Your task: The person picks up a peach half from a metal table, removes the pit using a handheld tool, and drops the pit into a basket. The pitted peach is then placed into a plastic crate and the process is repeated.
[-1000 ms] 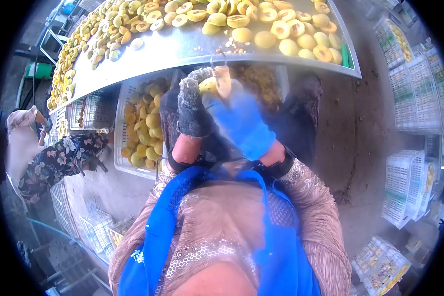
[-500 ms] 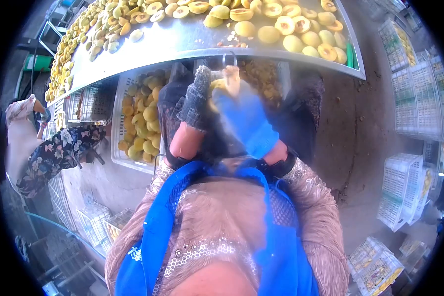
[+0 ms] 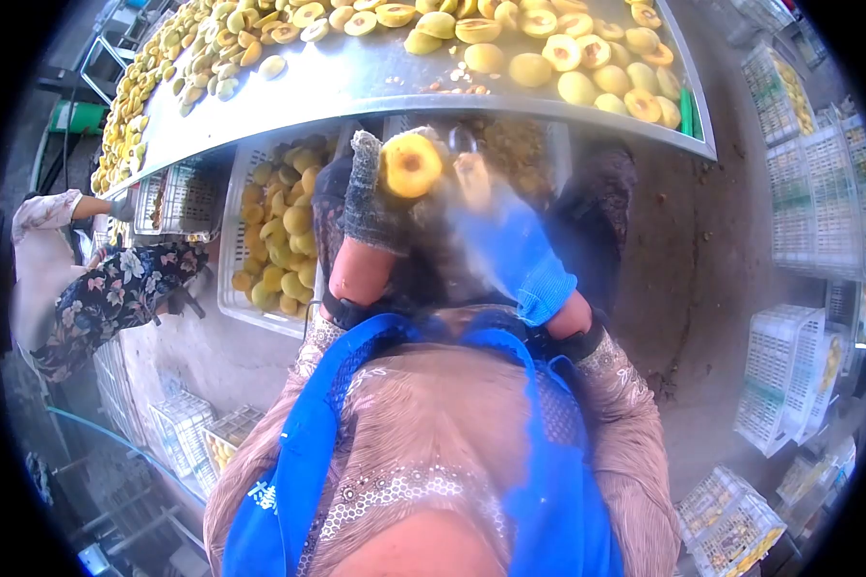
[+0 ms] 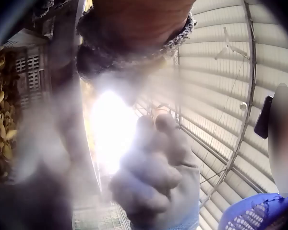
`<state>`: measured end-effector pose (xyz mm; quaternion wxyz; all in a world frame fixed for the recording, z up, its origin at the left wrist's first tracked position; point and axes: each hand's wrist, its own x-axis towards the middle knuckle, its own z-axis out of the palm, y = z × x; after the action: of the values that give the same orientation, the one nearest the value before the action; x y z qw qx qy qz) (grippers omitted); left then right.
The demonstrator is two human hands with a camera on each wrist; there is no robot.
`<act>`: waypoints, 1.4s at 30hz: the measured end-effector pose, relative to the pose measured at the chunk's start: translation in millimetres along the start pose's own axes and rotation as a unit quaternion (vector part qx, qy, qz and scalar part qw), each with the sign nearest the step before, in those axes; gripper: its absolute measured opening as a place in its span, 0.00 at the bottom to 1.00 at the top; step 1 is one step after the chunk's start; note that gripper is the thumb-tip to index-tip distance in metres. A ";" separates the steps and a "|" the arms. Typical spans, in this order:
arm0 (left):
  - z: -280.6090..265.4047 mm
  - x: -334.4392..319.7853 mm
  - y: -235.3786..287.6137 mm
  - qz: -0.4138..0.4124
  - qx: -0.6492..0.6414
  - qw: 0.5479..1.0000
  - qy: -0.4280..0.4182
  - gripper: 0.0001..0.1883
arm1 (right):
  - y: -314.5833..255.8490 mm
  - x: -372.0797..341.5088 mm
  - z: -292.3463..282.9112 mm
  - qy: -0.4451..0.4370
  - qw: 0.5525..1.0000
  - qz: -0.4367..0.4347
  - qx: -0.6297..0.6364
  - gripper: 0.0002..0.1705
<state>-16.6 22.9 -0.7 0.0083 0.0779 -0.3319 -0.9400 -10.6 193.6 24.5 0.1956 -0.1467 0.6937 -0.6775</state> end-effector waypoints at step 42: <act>36.8 -21.0 -1.2 0.096 0.156 0.980 -0.079 0.33 | -22.3 -17.3 8.4 -0.111 0.962 0.171 0.179 0.12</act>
<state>-1.4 48.1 29.8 0.0600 -0.0288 -0.4802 -0.8746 7.3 193.5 48.0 0.4076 -0.0628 0.5497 -0.7265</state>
